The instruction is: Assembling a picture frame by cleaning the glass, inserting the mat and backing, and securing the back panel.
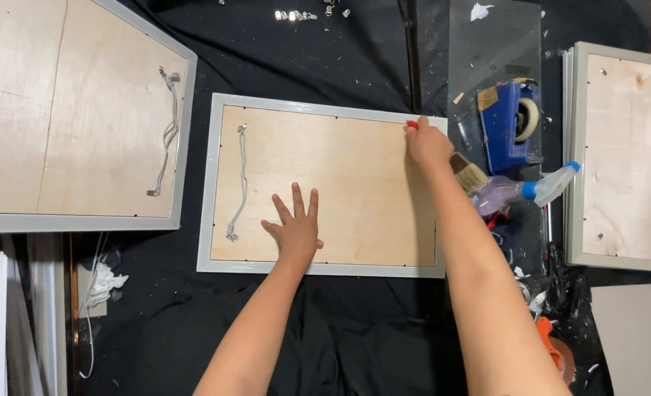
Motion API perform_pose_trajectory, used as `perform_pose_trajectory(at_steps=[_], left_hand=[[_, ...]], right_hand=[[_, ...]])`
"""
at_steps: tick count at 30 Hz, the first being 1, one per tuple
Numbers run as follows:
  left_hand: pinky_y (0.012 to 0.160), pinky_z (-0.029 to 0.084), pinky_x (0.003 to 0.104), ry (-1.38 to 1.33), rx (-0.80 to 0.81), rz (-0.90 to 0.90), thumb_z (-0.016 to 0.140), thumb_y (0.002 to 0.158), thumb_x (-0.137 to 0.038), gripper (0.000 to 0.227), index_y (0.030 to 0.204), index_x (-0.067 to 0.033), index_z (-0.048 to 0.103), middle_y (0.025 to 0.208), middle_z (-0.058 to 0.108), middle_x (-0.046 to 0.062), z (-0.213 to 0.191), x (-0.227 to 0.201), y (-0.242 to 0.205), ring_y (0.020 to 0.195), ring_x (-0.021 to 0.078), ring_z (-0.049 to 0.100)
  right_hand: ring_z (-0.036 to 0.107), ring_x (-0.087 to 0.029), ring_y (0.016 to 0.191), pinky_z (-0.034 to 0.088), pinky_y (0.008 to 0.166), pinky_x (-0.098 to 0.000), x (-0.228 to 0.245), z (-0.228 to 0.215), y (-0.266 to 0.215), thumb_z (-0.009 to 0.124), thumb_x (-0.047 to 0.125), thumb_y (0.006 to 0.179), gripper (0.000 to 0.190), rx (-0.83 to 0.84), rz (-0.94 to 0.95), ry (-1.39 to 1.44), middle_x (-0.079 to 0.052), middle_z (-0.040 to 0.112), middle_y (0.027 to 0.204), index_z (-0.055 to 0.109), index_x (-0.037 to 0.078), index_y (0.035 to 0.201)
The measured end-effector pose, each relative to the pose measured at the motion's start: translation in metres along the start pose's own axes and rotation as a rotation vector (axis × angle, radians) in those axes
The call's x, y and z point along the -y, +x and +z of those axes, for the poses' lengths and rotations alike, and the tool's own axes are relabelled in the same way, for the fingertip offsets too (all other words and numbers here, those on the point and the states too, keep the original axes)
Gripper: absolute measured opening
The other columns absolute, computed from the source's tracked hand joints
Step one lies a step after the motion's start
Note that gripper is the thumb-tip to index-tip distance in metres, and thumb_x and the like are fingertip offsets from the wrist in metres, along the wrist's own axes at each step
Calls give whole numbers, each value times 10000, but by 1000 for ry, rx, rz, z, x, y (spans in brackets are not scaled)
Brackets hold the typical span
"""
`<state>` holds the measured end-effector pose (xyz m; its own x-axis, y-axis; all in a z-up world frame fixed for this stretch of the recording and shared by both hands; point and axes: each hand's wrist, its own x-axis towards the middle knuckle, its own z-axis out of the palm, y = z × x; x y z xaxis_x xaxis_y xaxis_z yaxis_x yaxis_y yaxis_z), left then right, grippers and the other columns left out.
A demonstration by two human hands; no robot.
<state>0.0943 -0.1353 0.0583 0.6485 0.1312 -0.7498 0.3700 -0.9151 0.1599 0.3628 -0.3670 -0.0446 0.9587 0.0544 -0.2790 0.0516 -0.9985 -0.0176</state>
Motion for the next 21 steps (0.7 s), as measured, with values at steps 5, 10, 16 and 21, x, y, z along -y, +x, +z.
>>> perform_pose_trajectory(at_steps=[5, 10, 16, 21], left_hand=[[1032, 181, 882, -9, 9, -9, 797, 872, -268, 1157, 1673, -240, -37, 1723, -165, 173, -2, -3, -4, 1522, 580, -85], [1035, 164, 885, -28, 20, -14, 798, 867, -265, 1166, 1672, -248, -45, 1720, -189, 165, 1, -2, 2, 1519, 580, -107], [1025, 157, 893, -24, 15, -11, 801, 863, -268, 1170, 1672, -250, -45, 1719, -191, 166, 3, -2, 4, 1515, 586, -114], [1026, 149, 893, -38, 27, -18, 800, 862, -261, 1178, 1670, -260, -57, 1718, -200, 163, 1, -3, 2, 1516, 582, -123]], right_hand=[[657, -454, 1149, 516, 906, -646, -53, 11, 31, 386, 522, 1112, 507, 70, 62, 52, -237, 688, 1220, 562, 143, 1399], [638, -430, 1215, 498, 971, -622, -42, -12, 18, 412, 498, 1112, 502, 123, -4, 22, -210, 688, 1289, 601, 154, 1425], [652, -450, 1194, 502, 992, -587, -37, -22, 10, 431, 439, 1116, 454, 123, -86, -24, -237, 700, 1262, 617, 131, 1392], [740, -384, 1017, 573, 877, -540, -41, -6, 14, 464, 411, 1112, 354, 6, -164, -198, -169, 754, 1081, 639, 175, 1309]])
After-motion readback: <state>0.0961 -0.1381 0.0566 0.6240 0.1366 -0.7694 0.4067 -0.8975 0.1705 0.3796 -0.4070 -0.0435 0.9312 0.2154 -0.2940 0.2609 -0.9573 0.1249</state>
